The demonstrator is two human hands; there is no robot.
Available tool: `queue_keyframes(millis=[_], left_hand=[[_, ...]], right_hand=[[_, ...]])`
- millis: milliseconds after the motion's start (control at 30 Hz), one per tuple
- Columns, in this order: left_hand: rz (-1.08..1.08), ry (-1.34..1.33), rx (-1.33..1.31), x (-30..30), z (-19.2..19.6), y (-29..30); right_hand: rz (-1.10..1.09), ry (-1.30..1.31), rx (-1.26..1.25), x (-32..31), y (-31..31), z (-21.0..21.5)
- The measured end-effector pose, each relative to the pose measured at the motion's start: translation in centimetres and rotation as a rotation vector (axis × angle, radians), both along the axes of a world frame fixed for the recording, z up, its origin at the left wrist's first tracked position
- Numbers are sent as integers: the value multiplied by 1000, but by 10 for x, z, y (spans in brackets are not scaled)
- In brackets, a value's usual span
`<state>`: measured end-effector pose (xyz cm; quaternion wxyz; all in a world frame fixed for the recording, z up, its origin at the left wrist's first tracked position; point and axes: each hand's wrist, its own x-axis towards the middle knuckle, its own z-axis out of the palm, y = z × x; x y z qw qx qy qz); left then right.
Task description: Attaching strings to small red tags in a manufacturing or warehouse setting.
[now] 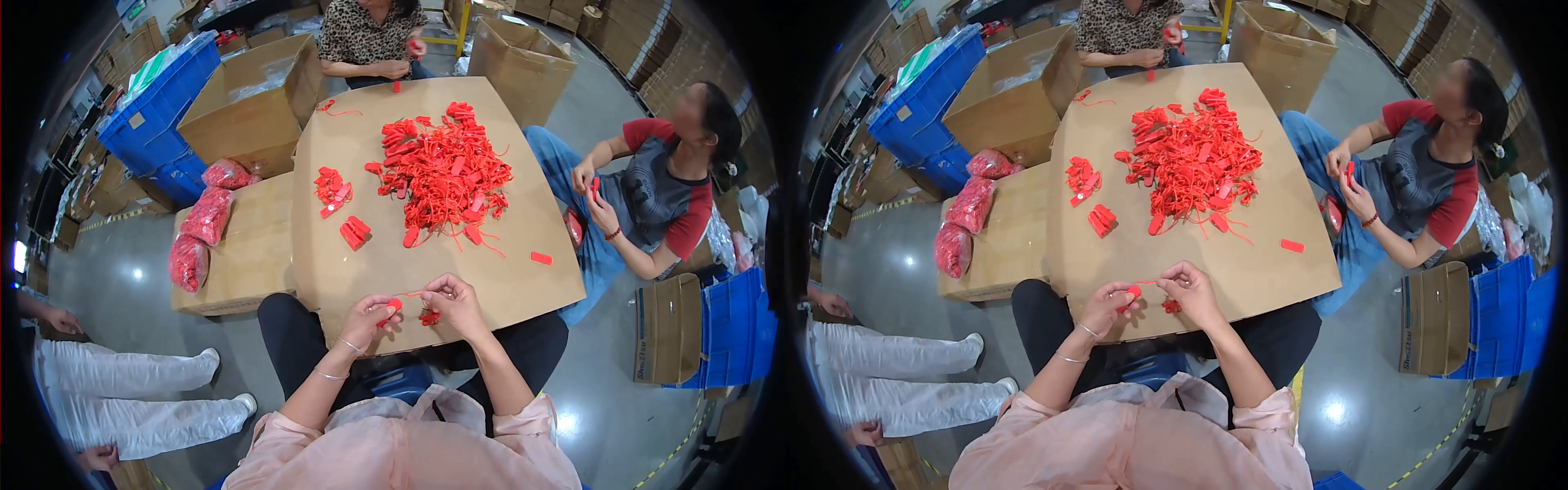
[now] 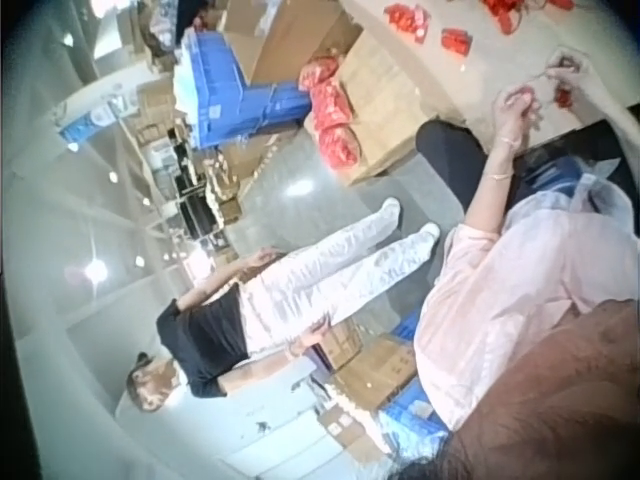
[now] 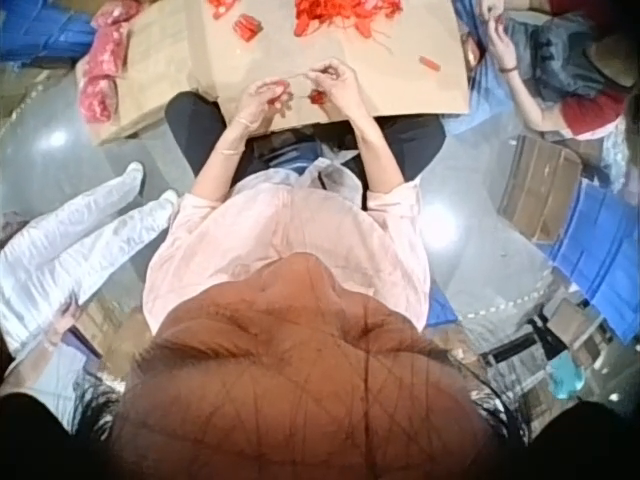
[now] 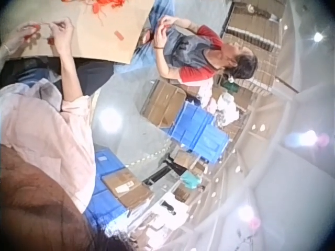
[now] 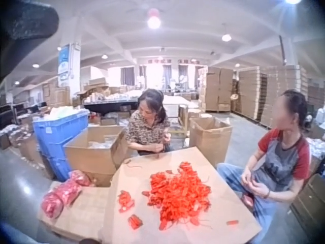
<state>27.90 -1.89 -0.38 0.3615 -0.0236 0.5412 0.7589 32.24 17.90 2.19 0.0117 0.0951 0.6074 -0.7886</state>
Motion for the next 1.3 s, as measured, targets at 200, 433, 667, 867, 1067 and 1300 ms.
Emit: queue_keyframes(millis=[200,433,667,867,1067,1300], left_hand=[[-5,-145,214,1,2,3],[-39,-111,214,4,-4,-2],[-41,-181,293,4,-3,-4],[-96,-159,235,8,4,-3],[-155,-160,252,10,-5,-2],[-149,-184,261,11,-6,-2]], right_hand=[[50,-8,176,12,-8,-8],[26,-20,466,16,-14,-3],[44,-25,344,20,-17,-4],[26,-83,118,20,-19,-23],[-12,-22,274,22,-27,-24],[18,17,465,23,-26,-18]])
